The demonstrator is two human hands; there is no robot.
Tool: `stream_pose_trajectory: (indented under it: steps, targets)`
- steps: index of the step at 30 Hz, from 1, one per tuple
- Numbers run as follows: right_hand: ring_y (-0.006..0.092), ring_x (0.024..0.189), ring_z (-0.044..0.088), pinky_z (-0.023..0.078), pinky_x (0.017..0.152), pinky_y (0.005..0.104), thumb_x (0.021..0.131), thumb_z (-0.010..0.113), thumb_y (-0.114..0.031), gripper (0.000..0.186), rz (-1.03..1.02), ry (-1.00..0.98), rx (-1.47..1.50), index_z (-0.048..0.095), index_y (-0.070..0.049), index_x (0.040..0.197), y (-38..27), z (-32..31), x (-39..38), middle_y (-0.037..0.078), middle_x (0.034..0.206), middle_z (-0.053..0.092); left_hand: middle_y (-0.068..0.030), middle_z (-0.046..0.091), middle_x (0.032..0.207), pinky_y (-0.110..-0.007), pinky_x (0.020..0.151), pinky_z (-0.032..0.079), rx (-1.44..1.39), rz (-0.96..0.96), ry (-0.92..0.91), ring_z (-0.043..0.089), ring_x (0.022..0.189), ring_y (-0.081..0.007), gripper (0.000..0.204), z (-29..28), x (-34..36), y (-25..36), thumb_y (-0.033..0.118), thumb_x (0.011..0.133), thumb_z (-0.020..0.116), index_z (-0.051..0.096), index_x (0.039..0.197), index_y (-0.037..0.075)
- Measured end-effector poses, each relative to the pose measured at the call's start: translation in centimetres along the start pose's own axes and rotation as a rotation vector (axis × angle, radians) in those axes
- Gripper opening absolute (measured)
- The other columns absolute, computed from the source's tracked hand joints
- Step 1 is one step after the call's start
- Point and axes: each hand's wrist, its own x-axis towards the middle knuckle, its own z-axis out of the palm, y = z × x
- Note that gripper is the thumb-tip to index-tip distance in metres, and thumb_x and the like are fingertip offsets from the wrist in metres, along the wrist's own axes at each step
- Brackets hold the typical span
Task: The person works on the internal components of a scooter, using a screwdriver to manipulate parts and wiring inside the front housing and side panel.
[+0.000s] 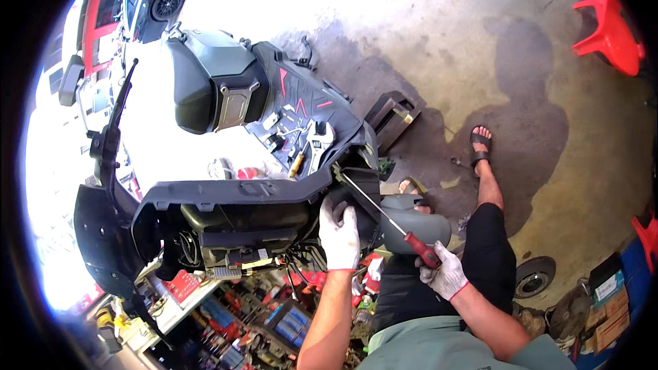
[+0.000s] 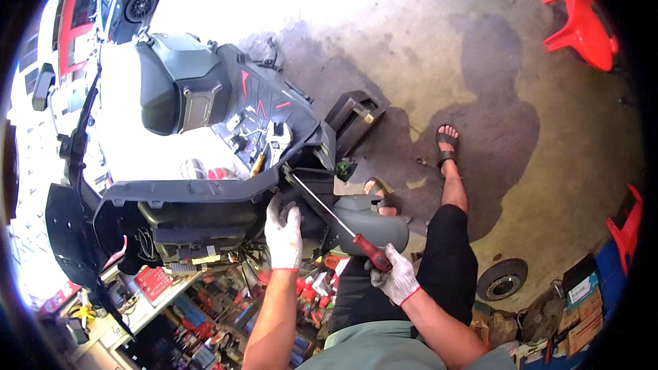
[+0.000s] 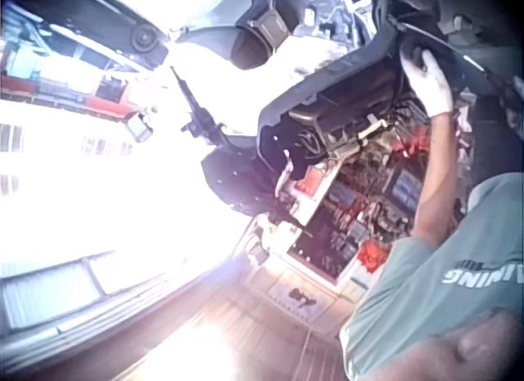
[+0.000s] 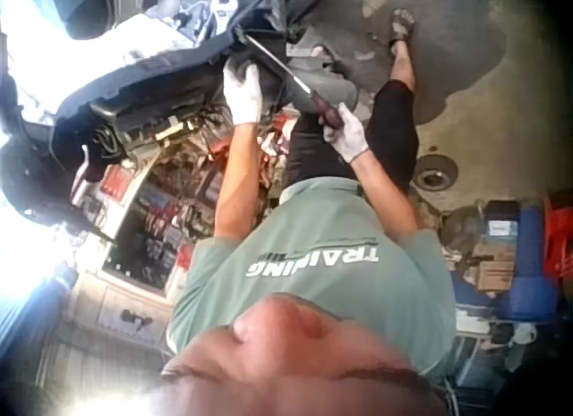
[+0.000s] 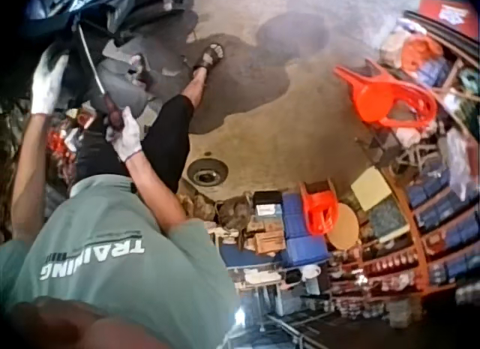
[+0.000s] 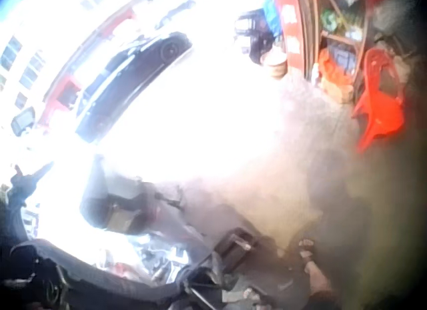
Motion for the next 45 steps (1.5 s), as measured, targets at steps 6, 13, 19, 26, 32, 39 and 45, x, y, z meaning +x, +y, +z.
stream_pose_trajectory:
  steps: [6, 13, 19, 26, 32, 39, 45]
  targets:
    - [0.0142, 0.084, 0.061, 0.05, 0.07, 0.0282, 0.098, 0.059, -0.019, 0.04, -0.145, 0.114, -0.412, 0.05, 0.002, 0.13, -1.7, 3.2, -1.2, 0.009, 0.106, 0.06, -0.01, 0.06, 0.125, -0.025, 0.079, 0.05, -0.155, -0.168, 0.078, 0.061, 0.1, -0.0138, 0.054, 2.3, 4.4, -1.6, 0.013, 0.094, 0.066, 0.046, 0.142, -0.002]
    - [0.0085, 0.084, 0.057, 0.052, 0.073, 0.0251, 0.092, 0.064, -0.013, 0.044, -0.117, 0.14, -0.547, 0.051, 0.006, 0.13, -3.4, 2.4, -0.2, 0.004, 0.102, 0.06, -0.0033, 0.065, 0.108, -0.028, 0.076, 0.051, -0.584, -0.401, 0.233, 0.061, 0.089, -0.0128, 0.026, 4.1, 7.1, 0.1, 0.012, 0.095, 0.065, 0.06, 0.119, 0.004]
    - [0.009, 0.087, 0.058, 0.05, 0.078, 0.0253, 0.093, 0.065, -0.013, 0.044, -0.127, 0.139, -0.608, 0.051, 0.007, 0.129, -3.5, 2.4, 0.1, 0.006, 0.106, 0.061, -0.0154, 0.065, 0.11, -0.049, 0.098, 0.054, -0.775, -0.426, 0.299, 0.066, 0.102, -0.031, 0.021, 4.3, 8.7, -2.3, 0.007, 0.098, 0.052, 0.059, 0.116, 0.001]
    - [0.0112, 0.09, 0.059, 0.051, 0.08, 0.0268, 0.091, 0.065, -0.007, 0.041, -0.161, 0.165, -0.671, 0.051, 0.007, 0.127, -2.5, 1.3, 0.7, 0.008, 0.108, 0.06, -0.0211, 0.065, 0.108, -0.049, 0.102, 0.051, -0.873, -0.316, 0.274, 0.063, 0.105, -0.0347, 0.023, 4.7, 8.9, -2.8, 0.003, 0.095, 0.046, 0.057, 0.115, -0.003]
    - [0.0111, 0.096, 0.058, 0.051, 0.083, 0.0263, 0.09, 0.065, -0.004, 0.04, -0.152, 0.153, -0.685, 0.053, 0.007, 0.127, -2.3, 0.8, 1.1, 0.008, 0.112, 0.06, -0.0251, 0.065, 0.11, -0.049, 0.105, 0.047, -0.915, -0.281, 0.22, 0.061, 0.109, -0.0372, 0.03, 3.8, 9.5, -6.1, 0.009, 0.096, 0.04, 0.056, 0.116, -0.006]
    - [0.0132, 0.104, 0.057, 0.047, 0.092, 0.0278, 0.089, 0.067, -0.004, 0.04, -0.149, 0.174, -0.684, 0.054, 0.006, 0.126, -2.3, 0.3, 1.2, 0.008, 0.115, 0.061, -0.0239, 0.065, 0.113, -0.05, 0.108, 0.043, -1.15, -0.4, 0.216, 0.06, 0.112, -0.0364, 0.033, 3.8, 9.5, -5.4, 0.011, 0.097, 0.04, 0.057, 0.117, -0.009]
    - [0.0124, 0.103, 0.056, 0.047, 0.091, 0.0268, 0.089, 0.065, -0.002, 0.039, -0.211, 0.16, -0.778, 0.054, 0.005, 0.125, -2.7, 0.7, 1.2, 0.008, 0.114, 0.061, -0.0228, 0.064, 0.118, -0.049, 0.111, 0.041, -1.234, -0.455, 0.183, 0.058, 0.116, -0.0361, 0.035, 3.8, 9.4, -4.2, 0.012, 0.098, 0.039, 0.056, 0.121, -0.009]
